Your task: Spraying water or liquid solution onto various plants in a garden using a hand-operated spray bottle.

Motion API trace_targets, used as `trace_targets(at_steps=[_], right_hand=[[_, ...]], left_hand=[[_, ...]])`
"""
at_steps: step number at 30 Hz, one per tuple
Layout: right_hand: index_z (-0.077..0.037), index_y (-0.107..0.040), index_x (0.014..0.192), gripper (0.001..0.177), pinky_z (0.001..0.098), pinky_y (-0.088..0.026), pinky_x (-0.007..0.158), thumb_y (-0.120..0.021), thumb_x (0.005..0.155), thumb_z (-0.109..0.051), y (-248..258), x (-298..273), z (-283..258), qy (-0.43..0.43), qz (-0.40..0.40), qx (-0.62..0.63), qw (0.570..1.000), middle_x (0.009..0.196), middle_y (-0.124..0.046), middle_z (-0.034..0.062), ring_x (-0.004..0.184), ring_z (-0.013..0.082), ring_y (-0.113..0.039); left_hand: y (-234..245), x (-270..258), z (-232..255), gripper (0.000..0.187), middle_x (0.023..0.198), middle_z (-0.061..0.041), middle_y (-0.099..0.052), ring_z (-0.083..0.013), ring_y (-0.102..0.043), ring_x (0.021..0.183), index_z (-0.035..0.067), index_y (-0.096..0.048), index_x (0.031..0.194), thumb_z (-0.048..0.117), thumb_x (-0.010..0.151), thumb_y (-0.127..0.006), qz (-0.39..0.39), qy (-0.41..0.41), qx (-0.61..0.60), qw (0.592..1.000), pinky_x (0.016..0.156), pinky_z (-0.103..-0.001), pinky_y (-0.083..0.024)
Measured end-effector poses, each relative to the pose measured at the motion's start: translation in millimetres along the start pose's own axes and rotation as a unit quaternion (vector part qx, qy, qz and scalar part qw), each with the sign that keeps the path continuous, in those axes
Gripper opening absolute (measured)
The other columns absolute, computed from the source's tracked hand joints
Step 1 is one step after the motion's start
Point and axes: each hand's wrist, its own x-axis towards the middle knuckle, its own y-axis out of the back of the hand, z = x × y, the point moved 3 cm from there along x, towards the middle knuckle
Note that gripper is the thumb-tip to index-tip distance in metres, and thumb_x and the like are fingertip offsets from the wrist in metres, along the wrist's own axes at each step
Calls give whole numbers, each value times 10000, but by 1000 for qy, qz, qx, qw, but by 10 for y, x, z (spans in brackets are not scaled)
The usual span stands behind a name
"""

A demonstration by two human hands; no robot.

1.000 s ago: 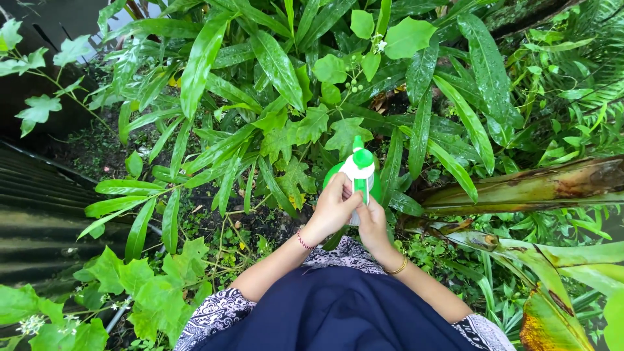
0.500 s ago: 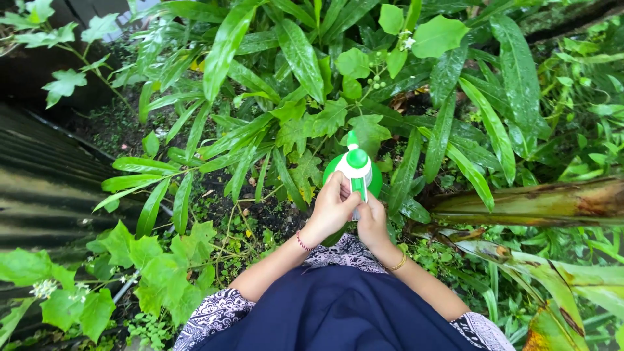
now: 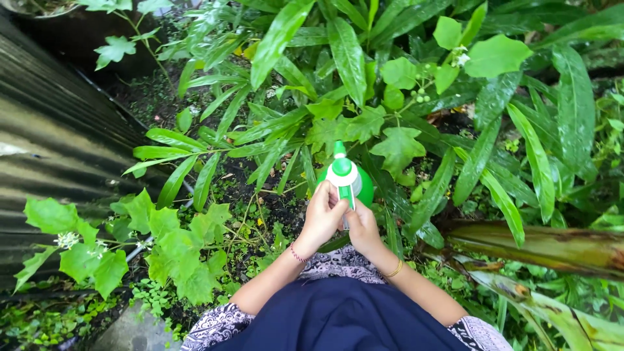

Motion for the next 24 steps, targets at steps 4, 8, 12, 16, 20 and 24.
trace_targets(at_steps=[4,8,12,16,20,24], right_hand=[[-57,-651,889,257,325,-513,572,-452,1008,-168,-98,76,67,-20,-19,14,1000,594,-613,90,572,178,-585],[-42,-643,867,294,329,-532,574,-451,1029,-194,-163,98,105,-27,-45,35,998,606,-609,109,580,194,-595],[-42,-616,817,276,332,-535,557,-452,1011,-152,-170,129,177,-32,-48,28,998,571,-589,108,558,190,-594],[-37,-624,832,289,339,-536,567,-462,1021,-184,-213,131,137,-34,-57,19,998,583,-603,114,574,189,-592],[-47,-610,842,259,320,-538,571,-436,1006,-148,-200,155,198,-46,-68,27,996,600,-606,105,590,186,-601],[-44,-632,872,256,324,-542,582,-444,1009,-151,-288,147,-27,-43,-82,14,996,619,-618,106,611,181,-598]], left_hand=[[63,60,-245,149,832,-108,-440,-171,-583,397,-7,-481,842,13,824,-628,10,15,-84,996,395,-265,-517],[124,36,-284,132,822,-140,-447,-205,-606,392,-47,-500,837,12,834,-619,33,10,-76,997,358,-289,-508],[173,-4,-337,150,822,-152,-473,-222,-635,466,-58,-525,849,35,826,-640,48,16,-44,998,410,-315,-532],[202,-38,-170,166,847,-161,-471,-248,-614,697,-47,-522,856,70,836,-638,56,10,-22,998,572,-362,-543],[202,0,-274,125,824,-141,-453,-184,-584,389,-47,-503,854,23,841,-605,54,15,-82,995,369,-284,-518],[232,-23,-245,172,848,-164,-489,-290,-652,692,-29,-524,852,87,806,-643,71,13,-1,997,608,-401,-538]])
